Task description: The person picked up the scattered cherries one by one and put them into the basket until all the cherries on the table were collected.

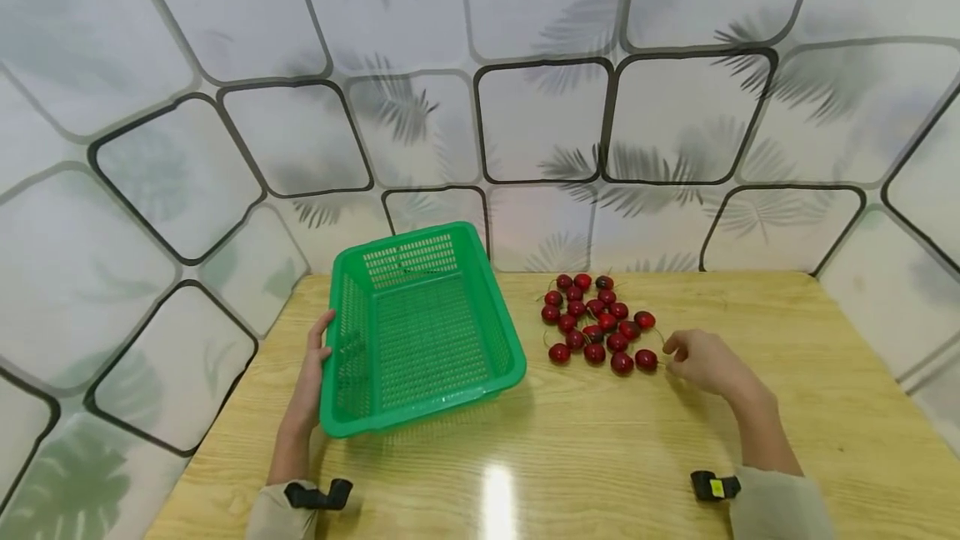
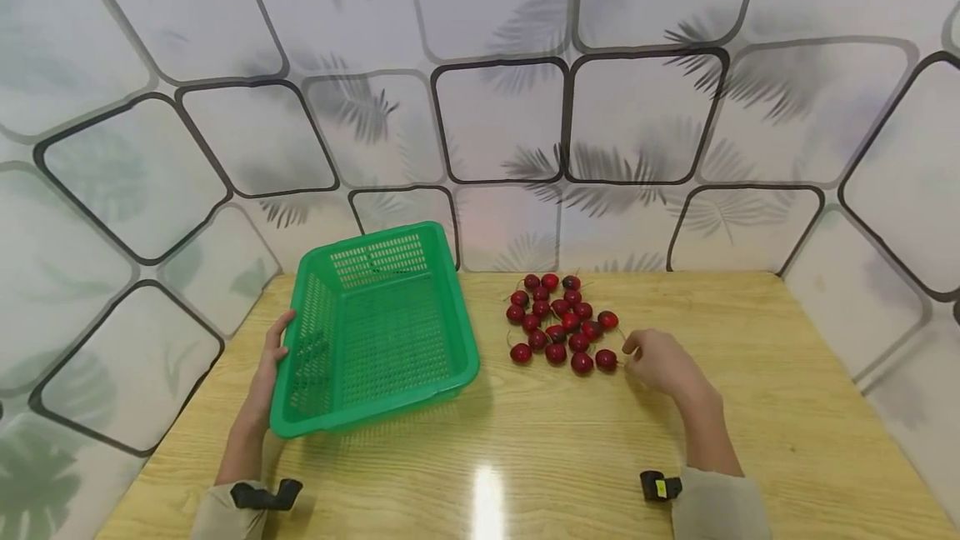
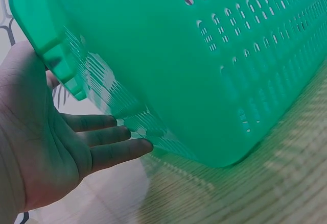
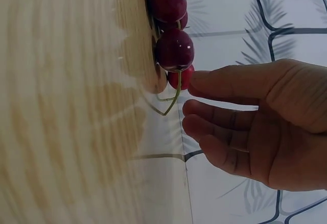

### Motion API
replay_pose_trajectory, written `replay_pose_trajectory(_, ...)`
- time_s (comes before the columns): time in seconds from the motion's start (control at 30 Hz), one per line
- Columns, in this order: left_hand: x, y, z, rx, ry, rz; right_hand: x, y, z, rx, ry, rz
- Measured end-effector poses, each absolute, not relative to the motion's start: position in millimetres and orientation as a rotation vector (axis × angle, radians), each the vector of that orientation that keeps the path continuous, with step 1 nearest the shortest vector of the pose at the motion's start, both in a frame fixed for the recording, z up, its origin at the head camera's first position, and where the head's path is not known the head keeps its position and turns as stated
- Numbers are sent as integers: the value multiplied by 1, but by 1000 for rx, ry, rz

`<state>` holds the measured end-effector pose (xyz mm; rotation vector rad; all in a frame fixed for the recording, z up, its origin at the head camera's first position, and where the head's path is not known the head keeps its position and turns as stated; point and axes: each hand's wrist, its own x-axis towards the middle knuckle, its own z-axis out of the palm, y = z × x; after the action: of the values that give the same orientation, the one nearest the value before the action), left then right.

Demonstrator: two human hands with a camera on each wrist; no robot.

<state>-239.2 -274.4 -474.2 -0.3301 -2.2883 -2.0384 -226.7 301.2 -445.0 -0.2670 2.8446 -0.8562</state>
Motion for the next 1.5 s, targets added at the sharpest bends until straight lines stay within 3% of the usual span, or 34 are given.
replay_pose_trajectory(0.8, -243, -273, -473, -343, -2297, -2036, -222, 302, -456, -307, 2842, -821)
replay_pose_trajectory(1.5, -239, -275, -473, -342, -2297, -2042, -214, 282, -431, -350, 2959, -903)
